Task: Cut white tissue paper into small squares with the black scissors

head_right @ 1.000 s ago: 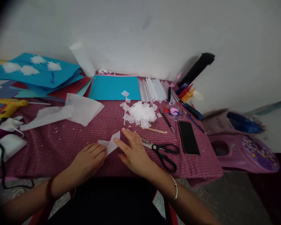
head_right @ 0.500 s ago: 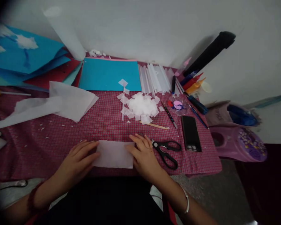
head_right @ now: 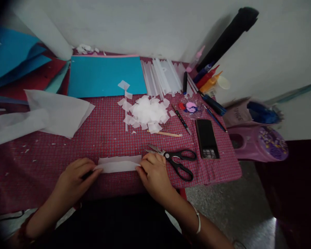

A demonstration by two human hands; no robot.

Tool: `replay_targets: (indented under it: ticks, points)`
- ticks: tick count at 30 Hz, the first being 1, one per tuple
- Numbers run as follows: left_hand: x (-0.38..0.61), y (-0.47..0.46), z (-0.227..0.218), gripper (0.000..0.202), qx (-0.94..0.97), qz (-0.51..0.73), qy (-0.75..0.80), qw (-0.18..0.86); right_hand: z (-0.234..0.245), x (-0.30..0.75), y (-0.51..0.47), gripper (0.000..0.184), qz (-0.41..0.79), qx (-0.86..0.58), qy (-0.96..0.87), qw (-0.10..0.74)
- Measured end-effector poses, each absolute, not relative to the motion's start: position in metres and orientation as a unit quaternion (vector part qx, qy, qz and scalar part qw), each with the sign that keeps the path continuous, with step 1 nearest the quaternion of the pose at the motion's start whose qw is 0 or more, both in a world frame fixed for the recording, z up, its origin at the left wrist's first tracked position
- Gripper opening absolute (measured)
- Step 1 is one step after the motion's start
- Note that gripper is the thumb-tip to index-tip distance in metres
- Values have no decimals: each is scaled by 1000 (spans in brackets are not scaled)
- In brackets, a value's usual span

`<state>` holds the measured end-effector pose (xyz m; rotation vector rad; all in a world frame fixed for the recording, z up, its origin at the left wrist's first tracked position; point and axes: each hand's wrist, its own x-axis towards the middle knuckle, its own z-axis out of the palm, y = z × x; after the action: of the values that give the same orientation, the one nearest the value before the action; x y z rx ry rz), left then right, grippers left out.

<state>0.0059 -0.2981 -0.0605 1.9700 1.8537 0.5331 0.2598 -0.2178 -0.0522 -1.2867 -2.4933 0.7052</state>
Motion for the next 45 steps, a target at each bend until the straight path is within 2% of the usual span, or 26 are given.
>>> replay_targets:
  ticks: [8,12,13,15,20,28,30,33,38,42,45]
  points:
    - [9,-290,-59,34,686,108,696,181,-48,248,-203,14,193,-426,-883,46]
    - [9,-285,-53,18,665,92,718,186,-49,248,-200,3,192,-431,-880,49]
    - [8,-283,-51,17,662,92,718,193,-47,247,-198,11,193,-430,-881,47]
    - [6,-277,-48,28,671,83,706,210,-43,246,-194,20,198,-419,-886,27]
    - [3,-257,-39,35,741,50,632,219,-33,239,-183,5,242,-384,-891,-13]
    - [4,-236,-35,45,817,47,537,204,-25,236,-185,17,314,-354,-879,59]
    - [5,-232,-35,39,824,68,519,216,-21,235,-187,20,332,-344,-874,85]
    - [7,-226,-30,16,818,113,488,283,-13,233,-186,20,377,-336,-851,143]
    - [9,-221,-16,13,759,167,479,408,0,227,-173,26,408,-328,-822,226]
    - [11,-223,-14,8,657,172,513,525,7,223,-158,24,392,-323,-828,238]
    - [14,-223,-18,5,611,207,533,548,10,221,-151,26,376,-313,-840,235]
